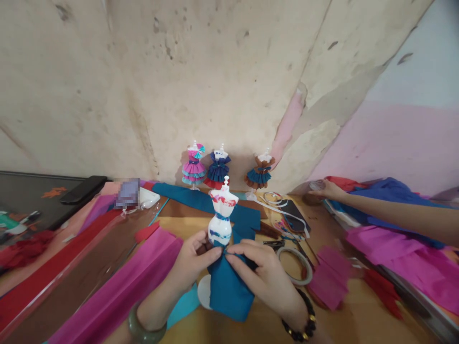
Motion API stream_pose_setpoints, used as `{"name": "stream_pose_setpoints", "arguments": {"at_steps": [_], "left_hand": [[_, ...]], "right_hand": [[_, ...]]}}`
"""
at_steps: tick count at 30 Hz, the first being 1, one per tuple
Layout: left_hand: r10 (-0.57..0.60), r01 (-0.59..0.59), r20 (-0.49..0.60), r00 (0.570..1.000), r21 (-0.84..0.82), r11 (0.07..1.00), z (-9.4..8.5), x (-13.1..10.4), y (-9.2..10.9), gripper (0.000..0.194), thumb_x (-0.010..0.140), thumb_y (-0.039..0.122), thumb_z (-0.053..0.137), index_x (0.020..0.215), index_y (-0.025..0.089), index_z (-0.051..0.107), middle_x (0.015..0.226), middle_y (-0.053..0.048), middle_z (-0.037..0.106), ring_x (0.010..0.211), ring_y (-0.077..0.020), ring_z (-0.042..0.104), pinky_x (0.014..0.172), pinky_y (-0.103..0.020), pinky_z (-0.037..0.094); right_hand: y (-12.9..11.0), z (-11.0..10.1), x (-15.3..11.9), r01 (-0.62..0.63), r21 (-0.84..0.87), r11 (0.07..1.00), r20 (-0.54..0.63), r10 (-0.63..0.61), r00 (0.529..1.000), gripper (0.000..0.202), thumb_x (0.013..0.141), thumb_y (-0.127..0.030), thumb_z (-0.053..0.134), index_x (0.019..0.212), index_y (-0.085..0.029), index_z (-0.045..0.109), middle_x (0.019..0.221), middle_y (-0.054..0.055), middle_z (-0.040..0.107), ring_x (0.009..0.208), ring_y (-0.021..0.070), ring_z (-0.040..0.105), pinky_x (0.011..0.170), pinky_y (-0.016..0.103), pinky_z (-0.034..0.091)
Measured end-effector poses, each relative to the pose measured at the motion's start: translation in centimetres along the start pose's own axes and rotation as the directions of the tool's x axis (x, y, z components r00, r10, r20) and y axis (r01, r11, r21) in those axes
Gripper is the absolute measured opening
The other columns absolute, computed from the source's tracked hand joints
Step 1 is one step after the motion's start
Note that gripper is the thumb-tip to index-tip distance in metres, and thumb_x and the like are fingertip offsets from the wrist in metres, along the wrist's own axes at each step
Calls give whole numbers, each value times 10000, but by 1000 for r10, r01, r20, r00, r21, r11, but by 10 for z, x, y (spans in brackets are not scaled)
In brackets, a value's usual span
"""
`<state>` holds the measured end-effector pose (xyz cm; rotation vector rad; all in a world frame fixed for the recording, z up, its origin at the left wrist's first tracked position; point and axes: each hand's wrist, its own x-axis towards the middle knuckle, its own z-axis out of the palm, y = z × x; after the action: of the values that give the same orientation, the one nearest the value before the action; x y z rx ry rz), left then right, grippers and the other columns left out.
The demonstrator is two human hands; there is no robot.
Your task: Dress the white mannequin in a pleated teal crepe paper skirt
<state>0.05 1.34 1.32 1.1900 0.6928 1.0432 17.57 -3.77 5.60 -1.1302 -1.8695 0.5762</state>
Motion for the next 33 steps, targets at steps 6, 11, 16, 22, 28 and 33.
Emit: {"name": "stream_pose_setpoints", "arguments": {"at_steps": [6, 11, 16, 22, 28, 33], "left_hand": [[7, -7, 7, 1000, -7, 1000, 3, -1, 6, 381, 712, 373, 795, 1021, 166, 716, 891, -62, 739, 763, -162, 613, 715, -258, 464], [14, -15, -4, 1000, -19, 1000, 4, -2, 6, 344, 702, 341, 807, 994, 177, 729, 891, -58, 750, 784, -167, 636, 721, -253, 480], [27, -20, 64, 998, -117, 993, 6, 1, 5, 396, 722, 298, 798, 1097, 203, 713, 1033, -78, 749, 921, -212, 671, 811, -285, 493], [7, 0, 64, 998, -105, 994, 6, -1, 6, 384, 727, 303, 798, 1083, 186, 716, 1000, -85, 754, 897, -208, 677, 774, -267, 494], [-31, 34, 37, 999, -80, 996, 5, -4, 7, 387, 713, 371, 801, 1038, 178, 715, 949, -72, 751, 856, -193, 663, 764, -272, 492], [-53, 53, 0, 999, -97, 994, 7, -3, 5, 451, 635, 389, 852, 996, 169, 698, 928, -69, 748, 836, -198, 660, 761, -291, 496]], "right_hand": [[6, 2, 1, -29, -6, 1000, -84, 29, 996, 101, 885, -231, 632, 830, -198, 710, 758, 9, 716, 685, 140, 656, 676, 225, 486], [7, 2, 1, -80, -30, 996, -70, 78, 995, 98, 881, -247, 633, 816, -208, 696, 779, 1, 727, 712, 146, 668, 685, 234, 481], [7, 2, 2, -79, -84, 993, -88, 72, 994, 91, 870, -251, 632, 816, -204, 688, 803, 8, 746, 738, 158, 684, 693, 245, 484], [3, 2, 2, -93, -86, 992, -101, 84, 991, 110, 864, -248, 624, 779, -198, 674, 735, 2, 729, 662, 148, 661, 637, 231, 470], [-1, 2, 4, -103, -57, 993, -91, 98, 991, 134, 860, -237, 609, 745, -194, 662, 682, -6, 704, 601, 130, 618, 593, 216, 446], [-2, 3, 4, -102, -53, 993, -96, 96, 991, 127, 846, -218, 604, 739, -194, 669, 671, -6, 707, 581, 125, 611, 576, 207, 443]]}}
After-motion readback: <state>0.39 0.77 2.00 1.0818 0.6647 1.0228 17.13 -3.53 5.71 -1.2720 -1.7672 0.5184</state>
